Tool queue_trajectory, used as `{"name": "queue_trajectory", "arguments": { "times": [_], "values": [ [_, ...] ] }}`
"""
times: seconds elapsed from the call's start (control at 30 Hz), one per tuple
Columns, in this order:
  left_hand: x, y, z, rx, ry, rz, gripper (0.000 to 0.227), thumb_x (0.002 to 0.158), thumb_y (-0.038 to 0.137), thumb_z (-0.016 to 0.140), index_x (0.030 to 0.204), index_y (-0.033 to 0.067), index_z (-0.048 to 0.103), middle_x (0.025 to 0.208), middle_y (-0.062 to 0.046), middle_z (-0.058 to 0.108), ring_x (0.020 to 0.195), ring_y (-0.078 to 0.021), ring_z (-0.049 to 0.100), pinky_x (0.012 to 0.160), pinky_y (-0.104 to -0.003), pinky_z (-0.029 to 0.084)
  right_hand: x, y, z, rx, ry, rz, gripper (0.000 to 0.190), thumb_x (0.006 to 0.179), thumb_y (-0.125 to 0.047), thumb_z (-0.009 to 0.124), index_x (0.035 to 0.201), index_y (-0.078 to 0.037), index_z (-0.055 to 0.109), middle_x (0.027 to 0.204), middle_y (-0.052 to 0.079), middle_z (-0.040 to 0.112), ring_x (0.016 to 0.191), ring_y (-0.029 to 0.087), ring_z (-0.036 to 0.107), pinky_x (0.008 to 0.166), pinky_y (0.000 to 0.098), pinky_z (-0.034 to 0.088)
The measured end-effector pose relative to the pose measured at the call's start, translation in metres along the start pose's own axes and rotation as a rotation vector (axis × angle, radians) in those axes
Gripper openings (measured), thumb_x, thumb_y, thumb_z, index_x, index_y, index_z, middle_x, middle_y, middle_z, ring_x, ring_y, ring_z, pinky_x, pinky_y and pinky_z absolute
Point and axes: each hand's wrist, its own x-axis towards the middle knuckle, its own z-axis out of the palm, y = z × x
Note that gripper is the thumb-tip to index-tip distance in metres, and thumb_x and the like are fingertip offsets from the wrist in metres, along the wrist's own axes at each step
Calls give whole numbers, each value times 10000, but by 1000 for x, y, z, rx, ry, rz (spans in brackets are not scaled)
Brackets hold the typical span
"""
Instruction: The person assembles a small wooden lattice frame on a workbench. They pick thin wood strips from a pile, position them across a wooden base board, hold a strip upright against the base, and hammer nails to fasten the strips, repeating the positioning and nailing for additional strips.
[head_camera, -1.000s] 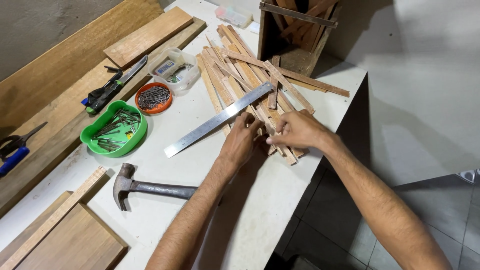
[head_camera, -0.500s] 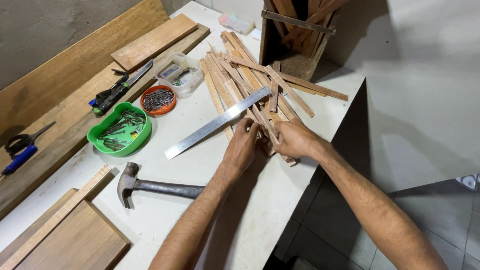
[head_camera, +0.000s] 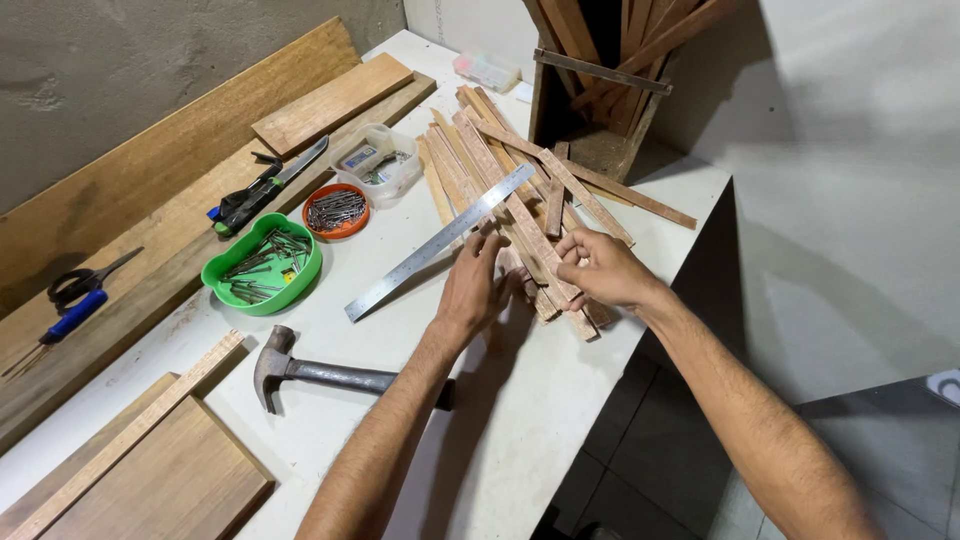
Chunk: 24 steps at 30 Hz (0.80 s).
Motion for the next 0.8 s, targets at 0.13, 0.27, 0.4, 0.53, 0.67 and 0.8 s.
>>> {"name": "queue_trajectory", "arguments": {
  "times": [0.13,0.27,0.4,0.53,0.67,0.8],
  "values": [
    [6,13,-15,-2,-6,-15,561,931,303,745,1371,62,494,1256,-212,534,1025,-311,621,852,-474,608,-12,-14,8,16,86,36,225,911,10,582,1130,54,554,918,145,634,660,221,735,522,277,660],
    [16,13,-11,4,-20,22,632,928,299,742,1446,84,452,1240,-202,529,1005,-302,613,835,-483,610,4,22,9,-454,292,-213,213,916,21,591,1122,36,539,711,31,569,475,150,592,350,262,474],
    [24,9,-2,16,-4,35,652,913,303,768,1426,73,439,1257,-204,524,1015,-298,610,833,-481,603,25,57,4,-698,443,-400,218,905,17,594,1104,48,511,609,15,461,408,104,413,280,215,329],
    [30,13,-5,45,-82,-159,754,919,307,750,1477,27,328,1254,-227,490,965,-311,609,745,-434,624,18,38,-14,-576,460,-315,96,953,-23,535,1032,20,502,629,4,475,390,80,432,268,218,346],
    [30,6,-6,131,-142,-305,863,879,323,793,1459,-57,280,1250,-288,471,884,-308,629,640,-389,636,16,37,-35,-502,534,-265,81,969,-80,545,997,-12,513,658,-4,497,406,98,394,288,230,335],
    [31,-5,-3,147,-157,-338,905,878,360,800,1458,-89,269,1244,-319,473,834,-316,639,575,-398,637,2,19,-39,-432,565,-235,105,995,-127,531,951,-33,547,599,31,540,402,85,446,320,230,362]
  ]
}}
